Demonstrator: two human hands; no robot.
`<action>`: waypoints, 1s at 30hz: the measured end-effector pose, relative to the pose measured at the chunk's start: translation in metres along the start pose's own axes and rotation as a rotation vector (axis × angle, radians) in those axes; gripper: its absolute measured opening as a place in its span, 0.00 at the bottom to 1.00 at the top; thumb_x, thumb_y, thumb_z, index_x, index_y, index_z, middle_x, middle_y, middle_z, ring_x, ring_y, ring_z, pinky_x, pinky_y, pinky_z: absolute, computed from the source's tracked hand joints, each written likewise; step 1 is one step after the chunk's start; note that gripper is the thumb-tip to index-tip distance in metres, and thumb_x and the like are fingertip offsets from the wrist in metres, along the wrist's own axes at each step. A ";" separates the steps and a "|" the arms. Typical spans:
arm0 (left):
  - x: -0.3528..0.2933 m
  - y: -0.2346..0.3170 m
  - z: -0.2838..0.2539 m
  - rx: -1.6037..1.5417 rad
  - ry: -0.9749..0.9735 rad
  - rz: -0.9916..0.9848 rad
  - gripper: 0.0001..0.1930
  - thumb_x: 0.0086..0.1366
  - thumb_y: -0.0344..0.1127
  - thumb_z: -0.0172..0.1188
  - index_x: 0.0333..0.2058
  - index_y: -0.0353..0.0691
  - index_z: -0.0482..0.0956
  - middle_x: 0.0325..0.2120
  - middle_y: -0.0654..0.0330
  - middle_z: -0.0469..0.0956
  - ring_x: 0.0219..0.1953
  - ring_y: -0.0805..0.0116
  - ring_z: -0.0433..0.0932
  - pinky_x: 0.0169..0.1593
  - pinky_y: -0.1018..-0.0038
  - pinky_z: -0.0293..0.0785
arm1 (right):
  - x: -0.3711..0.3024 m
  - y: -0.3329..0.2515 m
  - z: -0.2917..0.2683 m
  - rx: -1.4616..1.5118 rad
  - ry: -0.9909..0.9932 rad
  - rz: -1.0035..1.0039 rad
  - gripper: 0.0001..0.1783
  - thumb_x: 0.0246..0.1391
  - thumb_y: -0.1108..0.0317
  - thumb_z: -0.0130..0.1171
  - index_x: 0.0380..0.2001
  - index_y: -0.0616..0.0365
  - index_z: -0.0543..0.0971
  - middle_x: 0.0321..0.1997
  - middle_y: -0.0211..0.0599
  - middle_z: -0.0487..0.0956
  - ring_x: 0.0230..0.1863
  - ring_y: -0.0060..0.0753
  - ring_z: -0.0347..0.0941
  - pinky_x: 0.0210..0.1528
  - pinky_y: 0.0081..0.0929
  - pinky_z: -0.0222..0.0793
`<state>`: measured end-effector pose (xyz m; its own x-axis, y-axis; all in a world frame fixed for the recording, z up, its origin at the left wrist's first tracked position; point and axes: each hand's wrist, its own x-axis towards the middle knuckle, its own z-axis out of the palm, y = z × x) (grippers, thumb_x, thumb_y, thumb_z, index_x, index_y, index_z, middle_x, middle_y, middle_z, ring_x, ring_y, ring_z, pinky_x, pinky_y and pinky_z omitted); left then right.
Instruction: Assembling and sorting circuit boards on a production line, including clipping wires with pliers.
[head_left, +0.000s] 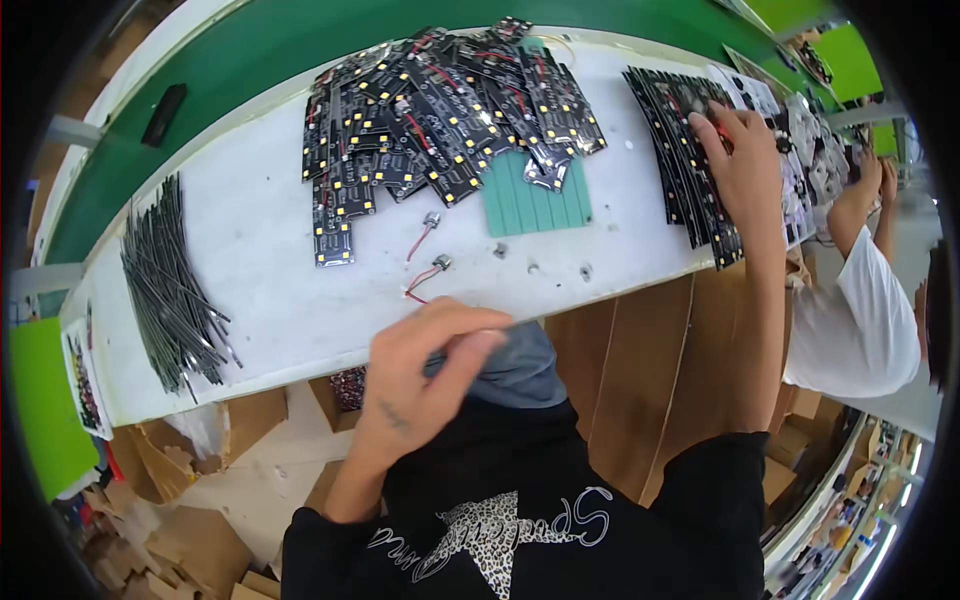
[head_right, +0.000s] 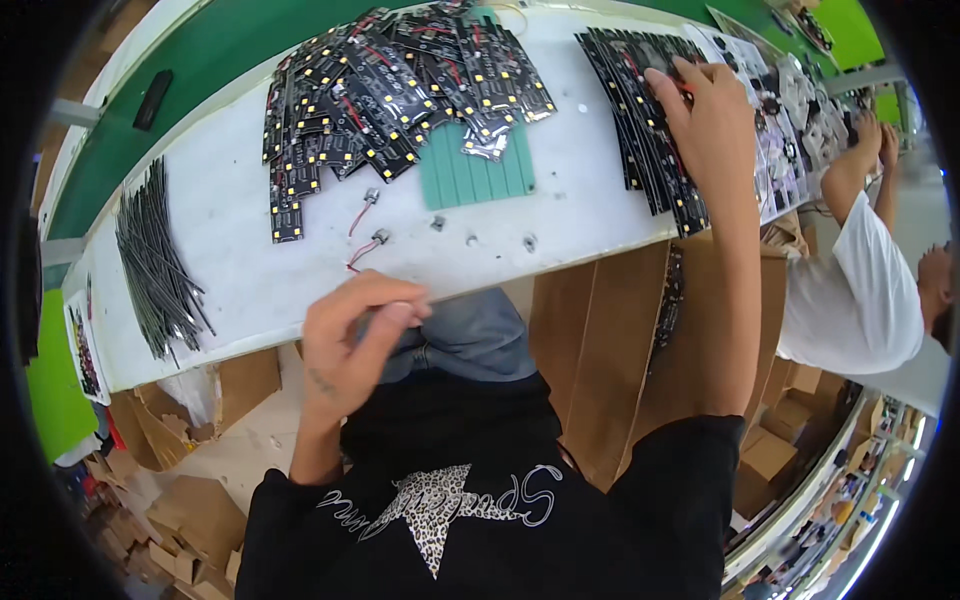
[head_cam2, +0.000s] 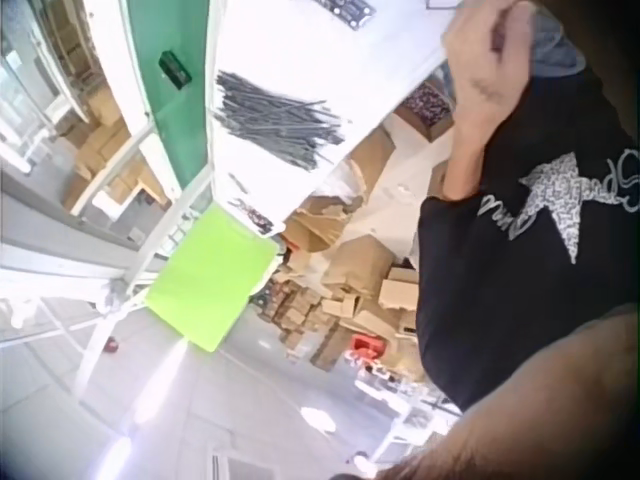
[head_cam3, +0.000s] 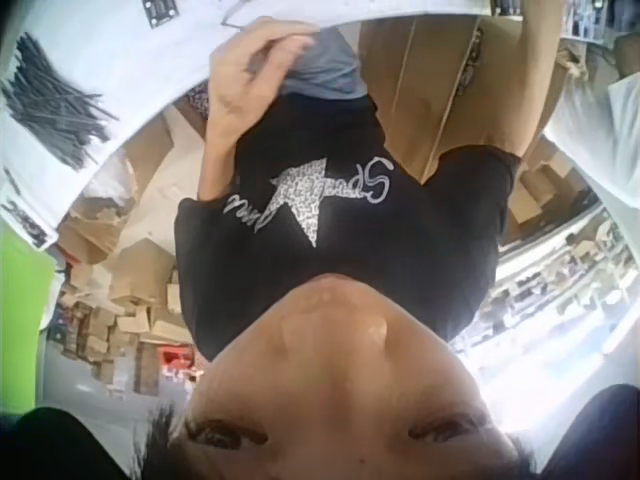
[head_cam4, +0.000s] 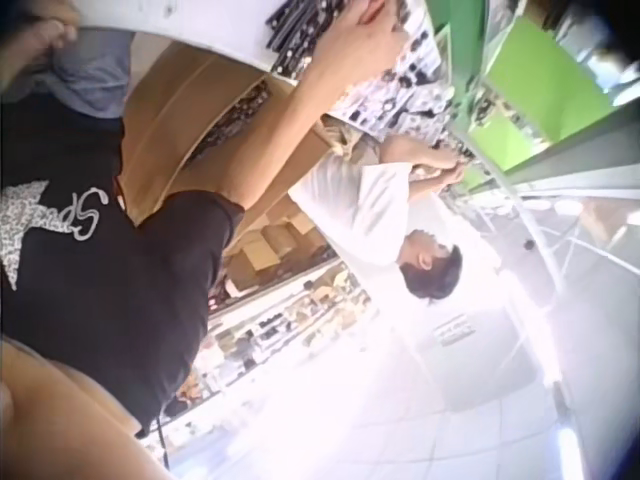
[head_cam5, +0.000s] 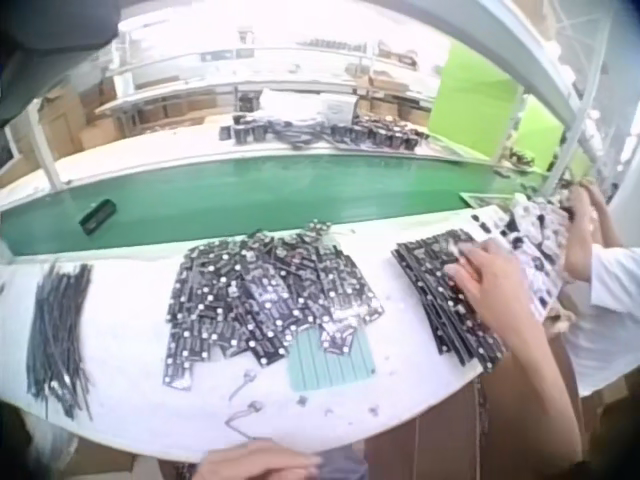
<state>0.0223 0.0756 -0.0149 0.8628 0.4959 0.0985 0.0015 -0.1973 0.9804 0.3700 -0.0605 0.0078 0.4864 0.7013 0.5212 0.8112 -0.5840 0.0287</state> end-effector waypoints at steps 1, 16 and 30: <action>-0.004 -0.003 -0.005 -0.042 0.088 -0.020 0.08 0.59 0.21 0.55 0.37 0.32 0.79 0.27 0.56 0.78 0.27 0.72 0.76 0.32 0.81 0.70 | 0.003 -0.008 -0.001 -0.042 0.056 -0.027 0.23 0.54 0.52 0.58 0.43 0.62 0.79 0.41 0.47 0.76 0.41 0.49 0.72 0.43 0.38 0.68; 0.002 -0.006 0.007 -0.012 0.036 0.137 0.10 0.56 0.20 0.59 0.38 0.36 0.80 0.24 0.59 0.77 0.21 0.72 0.72 0.25 0.80 0.67 | 0.026 -0.127 0.028 0.417 -0.219 0.106 0.53 0.37 0.41 0.67 0.58 0.73 0.63 0.44 0.55 0.76 0.41 0.43 0.75 0.45 0.32 0.69; 0.013 -0.020 0.019 0.084 0.084 0.273 0.09 0.53 0.24 0.63 0.35 0.37 0.79 0.25 0.61 0.75 0.23 0.68 0.74 0.26 0.76 0.68 | 0.036 -0.136 0.013 0.935 -0.351 0.265 0.20 0.45 0.59 0.67 0.36 0.63 0.77 0.24 0.31 0.76 0.27 0.17 0.68 0.29 0.21 0.63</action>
<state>0.0431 0.0702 -0.0361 0.7920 0.4828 0.3736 -0.1796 -0.4007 0.8985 0.2819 0.0495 0.0120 0.6320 0.7637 0.1315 0.5192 -0.2913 -0.8035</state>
